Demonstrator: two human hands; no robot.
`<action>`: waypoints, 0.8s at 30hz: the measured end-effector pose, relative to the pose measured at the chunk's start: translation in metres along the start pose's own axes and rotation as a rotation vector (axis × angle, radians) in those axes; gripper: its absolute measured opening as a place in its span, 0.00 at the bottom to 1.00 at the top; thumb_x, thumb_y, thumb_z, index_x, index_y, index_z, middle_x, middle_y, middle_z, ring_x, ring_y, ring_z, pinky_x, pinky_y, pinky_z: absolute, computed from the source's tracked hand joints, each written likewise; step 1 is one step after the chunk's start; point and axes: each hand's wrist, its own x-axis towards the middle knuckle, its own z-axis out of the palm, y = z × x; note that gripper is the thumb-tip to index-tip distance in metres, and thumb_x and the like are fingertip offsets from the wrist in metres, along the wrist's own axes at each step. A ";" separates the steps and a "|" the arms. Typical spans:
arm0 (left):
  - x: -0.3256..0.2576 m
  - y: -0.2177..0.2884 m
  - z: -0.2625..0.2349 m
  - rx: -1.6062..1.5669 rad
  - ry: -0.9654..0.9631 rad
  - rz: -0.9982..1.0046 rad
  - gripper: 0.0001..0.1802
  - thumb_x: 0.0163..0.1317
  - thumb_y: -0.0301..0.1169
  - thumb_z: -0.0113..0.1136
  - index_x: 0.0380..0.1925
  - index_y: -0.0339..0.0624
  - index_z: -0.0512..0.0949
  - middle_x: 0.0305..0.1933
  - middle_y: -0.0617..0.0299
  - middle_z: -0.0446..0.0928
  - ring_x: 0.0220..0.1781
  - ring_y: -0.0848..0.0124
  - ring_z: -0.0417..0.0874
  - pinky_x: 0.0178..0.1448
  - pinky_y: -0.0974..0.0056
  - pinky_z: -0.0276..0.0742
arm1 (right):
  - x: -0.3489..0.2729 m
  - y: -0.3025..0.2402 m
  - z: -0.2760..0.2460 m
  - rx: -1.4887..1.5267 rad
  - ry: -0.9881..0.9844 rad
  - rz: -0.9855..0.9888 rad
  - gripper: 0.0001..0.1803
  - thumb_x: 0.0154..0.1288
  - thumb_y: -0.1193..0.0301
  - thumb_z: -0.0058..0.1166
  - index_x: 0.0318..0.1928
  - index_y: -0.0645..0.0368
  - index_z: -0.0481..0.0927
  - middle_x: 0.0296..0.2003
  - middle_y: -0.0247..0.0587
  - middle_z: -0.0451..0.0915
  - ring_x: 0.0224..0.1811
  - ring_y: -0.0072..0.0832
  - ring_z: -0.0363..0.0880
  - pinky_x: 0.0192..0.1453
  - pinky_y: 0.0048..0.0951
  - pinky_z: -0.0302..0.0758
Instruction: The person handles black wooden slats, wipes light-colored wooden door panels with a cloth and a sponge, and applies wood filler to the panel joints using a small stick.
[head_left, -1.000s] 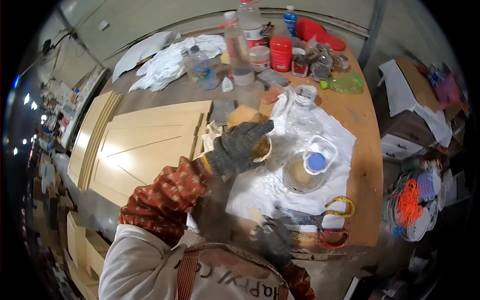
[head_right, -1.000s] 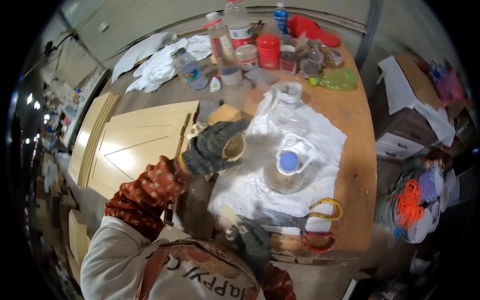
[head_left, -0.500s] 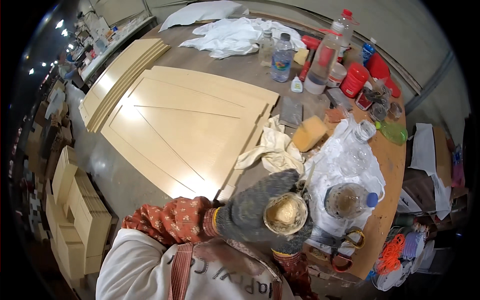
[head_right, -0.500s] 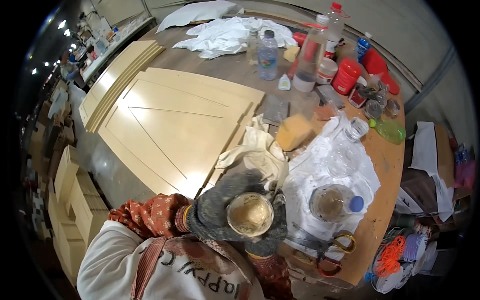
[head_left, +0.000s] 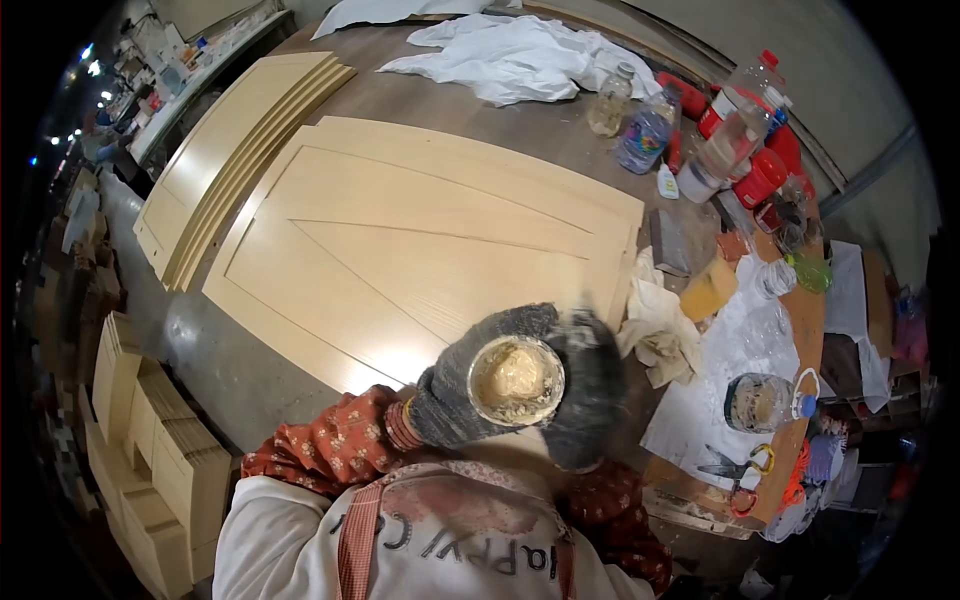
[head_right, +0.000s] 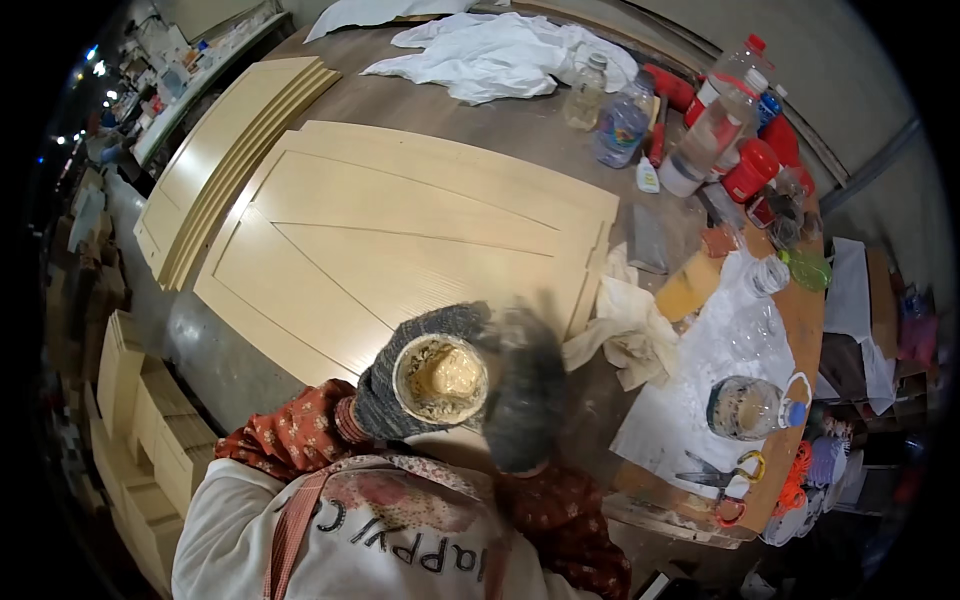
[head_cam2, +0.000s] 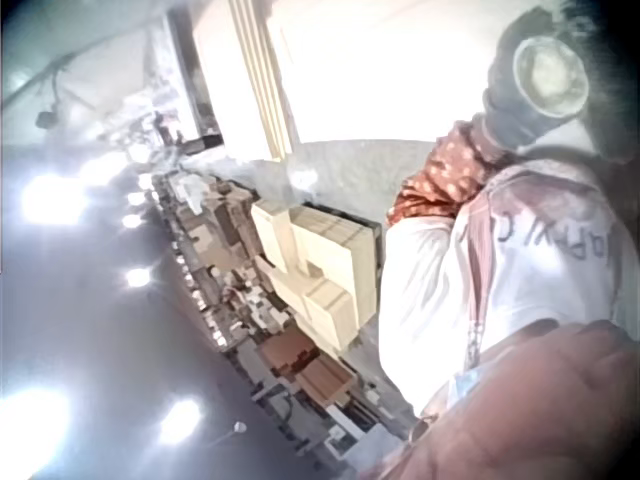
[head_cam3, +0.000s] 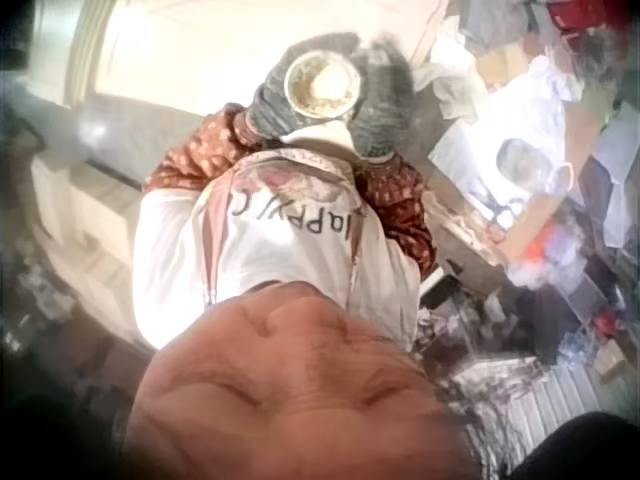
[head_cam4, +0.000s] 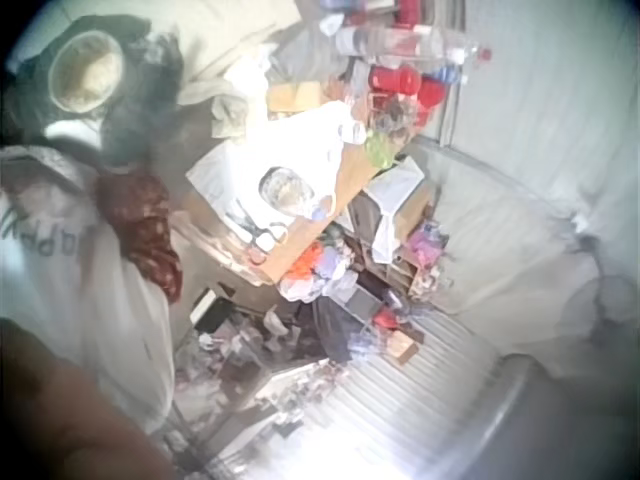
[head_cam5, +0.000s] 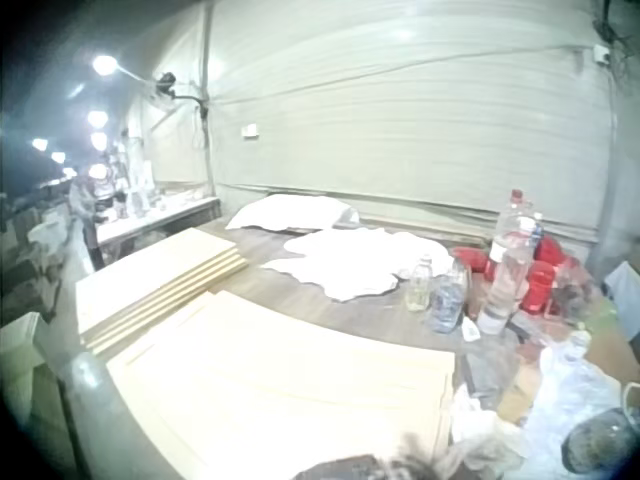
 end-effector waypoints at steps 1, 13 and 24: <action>0.006 0.006 -0.014 0.128 -0.010 0.004 0.39 0.50 0.31 0.69 0.61 0.36 0.59 0.59 0.51 0.68 0.58 0.64 0.73 0.59 0.61 0.72 | 0.003 -0.011 -0.010 -0.116 0.095 -0.066 0.20 0.67 0.67 0.47 0.55 0.67 0.69 0.52 0.49 0.73 0.41 0.26 0.76 0.46 0.26 0.75; 0.020 -0.006 -0.075 0.452 -0.079 0.117 0.37 0.45 0.36 0.73 0.55 0.36 0.67 0.52 0.52 0.74 0.51 0.62 0.77 0.56 0.61 0.73 | -0.014 -0.066 0.084 -2.034 -0.603 -0.806 0.20 0.51 0.68 0.53 0.47 0.60 0.74 0.26 0.36 0.73 0.33 0.34 0.72 0.42 0.41 0.67; 0.018 -0.055 -0.107 0.347 -0.184 0.052 0.27 0.59 0.31 0.60 0.57 0.36 0.65 0.54 0.50 0.72 0.54 0.62 0.75 0.59 0.61 0.71 | 0.019 -0.036 0.117 -2.115 -0.680 -0.462 0.10 0.52 0.65 0.49 0.34 0.55 0.75 0.22 0.36 0.73 0.25 0.34 0.71 0.37 0.39 0.66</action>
